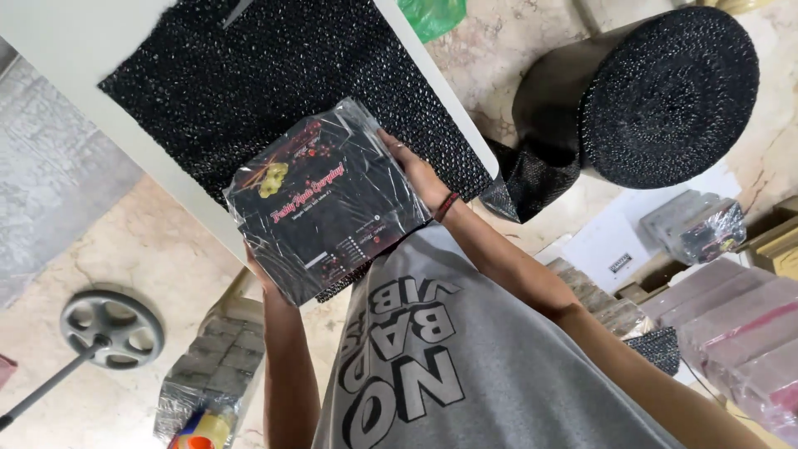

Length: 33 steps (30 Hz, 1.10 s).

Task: Wrapping a product box with black bubble wrap and securing it with adhesive tape using scissors and a tape dispenser.

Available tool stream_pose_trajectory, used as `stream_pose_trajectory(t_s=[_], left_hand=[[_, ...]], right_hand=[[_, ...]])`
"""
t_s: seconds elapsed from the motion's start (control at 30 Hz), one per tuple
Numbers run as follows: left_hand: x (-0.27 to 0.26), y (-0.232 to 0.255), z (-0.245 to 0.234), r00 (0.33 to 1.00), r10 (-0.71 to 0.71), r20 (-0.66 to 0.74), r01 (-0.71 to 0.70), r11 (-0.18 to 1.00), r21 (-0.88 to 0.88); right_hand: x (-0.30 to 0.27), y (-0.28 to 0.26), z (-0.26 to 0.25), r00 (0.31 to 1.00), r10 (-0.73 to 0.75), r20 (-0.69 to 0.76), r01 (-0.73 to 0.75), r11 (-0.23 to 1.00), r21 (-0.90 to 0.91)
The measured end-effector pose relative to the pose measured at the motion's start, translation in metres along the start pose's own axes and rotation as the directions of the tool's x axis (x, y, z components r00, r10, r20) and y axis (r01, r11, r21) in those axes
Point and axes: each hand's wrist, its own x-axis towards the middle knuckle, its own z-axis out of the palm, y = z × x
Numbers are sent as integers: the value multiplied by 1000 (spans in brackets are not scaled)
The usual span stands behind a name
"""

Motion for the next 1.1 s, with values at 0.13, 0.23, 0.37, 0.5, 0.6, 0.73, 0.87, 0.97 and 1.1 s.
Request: stream_pose_trajectory(t_s=[0.13,0.23,0.37,0.5,0.6,0.73,0.87,0.97,1.1], left_hand=[[-25,-4,11,997,18,-75,-13,998,67],[-39,-2,19,989,33,-146,-13,991,135],[-47,7,14,967,61,-246,-6,975,220],[-68,15,5,942,106,-320,4,946,324],[-42,-7,-34,961,278,-7,-277,960,42],[-53,-15,-32,960,282,-8,-281,960,11],[-55,-20,-26,981,193,-21,-189,975,121],[-52,-22,-22,983,181,-27,-174,970,168],[-16,-47,-31,975,198,99,-158,935,-317]], right_hand=[[-26,-17,5,997,-38,69,38,999,-2],[-9,2,-13,996,-54,70,48,996,77],[43,30,-89,989,-78,-126,98,982,161],[17,-23,-149,879,-231,-417,286,956,72],[-3,-37,-174,856,-208,-473,205,977,-59],[-11,-22,-175,883,-128,-452,113,992,-60],[-2,-1,-154,949,-18,-316,-4,998,-70],[0,-5,-126,976,10,-218,-45,987,-152],[1,-5,-77,998,-58,-7,53,943,-328]])
